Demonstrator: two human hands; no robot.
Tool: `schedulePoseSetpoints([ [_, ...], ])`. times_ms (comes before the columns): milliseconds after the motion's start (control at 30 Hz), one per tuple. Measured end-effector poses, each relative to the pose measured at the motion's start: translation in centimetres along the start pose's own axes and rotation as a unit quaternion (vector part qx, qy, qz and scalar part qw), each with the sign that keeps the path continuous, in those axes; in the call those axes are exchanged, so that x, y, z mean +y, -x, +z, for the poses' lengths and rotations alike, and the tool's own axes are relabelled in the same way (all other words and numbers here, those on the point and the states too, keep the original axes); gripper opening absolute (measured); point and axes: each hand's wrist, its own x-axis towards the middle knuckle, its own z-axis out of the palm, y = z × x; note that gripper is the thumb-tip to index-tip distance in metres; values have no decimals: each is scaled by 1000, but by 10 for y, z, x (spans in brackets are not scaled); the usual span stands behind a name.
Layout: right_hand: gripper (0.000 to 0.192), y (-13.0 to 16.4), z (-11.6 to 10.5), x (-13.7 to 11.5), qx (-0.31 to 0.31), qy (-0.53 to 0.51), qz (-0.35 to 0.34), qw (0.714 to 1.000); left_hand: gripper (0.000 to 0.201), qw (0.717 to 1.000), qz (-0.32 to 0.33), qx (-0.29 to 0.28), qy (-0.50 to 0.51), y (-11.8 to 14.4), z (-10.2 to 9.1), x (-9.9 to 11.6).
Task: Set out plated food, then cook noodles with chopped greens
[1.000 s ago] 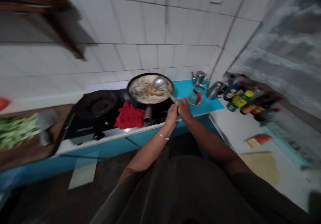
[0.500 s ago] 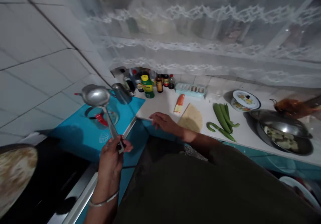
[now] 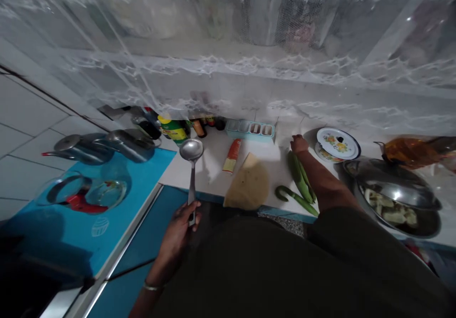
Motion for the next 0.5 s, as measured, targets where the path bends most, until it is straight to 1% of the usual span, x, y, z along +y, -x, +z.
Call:
schedulePoseSetpoints([
  [67,39,-21,5,4,-19,34,-11,999,36,1000,-6,-9,4,-5,10,1],
  [133,36,-36,8,7,-33,60,-25,997,37,1000,-11,-13,2,-10,16,-1],
  [233,33,-48,4,11,-43,82,-49,994,41,1000,-29,-5,-1,-18,20,-3],
  [300,34,-50,-4,13,-28,93,-71,993,42,999,-40,-6,-2,-23,19,-2],
  [400,37,-36,-13,11,19,103,-107,989,39,999,-41,-27,-12,-27,18,3],
  [467,36,-11,-7,1,32,100,-148,983,36,998,-39,-46,-18,-29,18,9],
  [500,36,6,1,-7,28,97,-172,980,35,998,-35,-54,-21,-30,19,12],
])
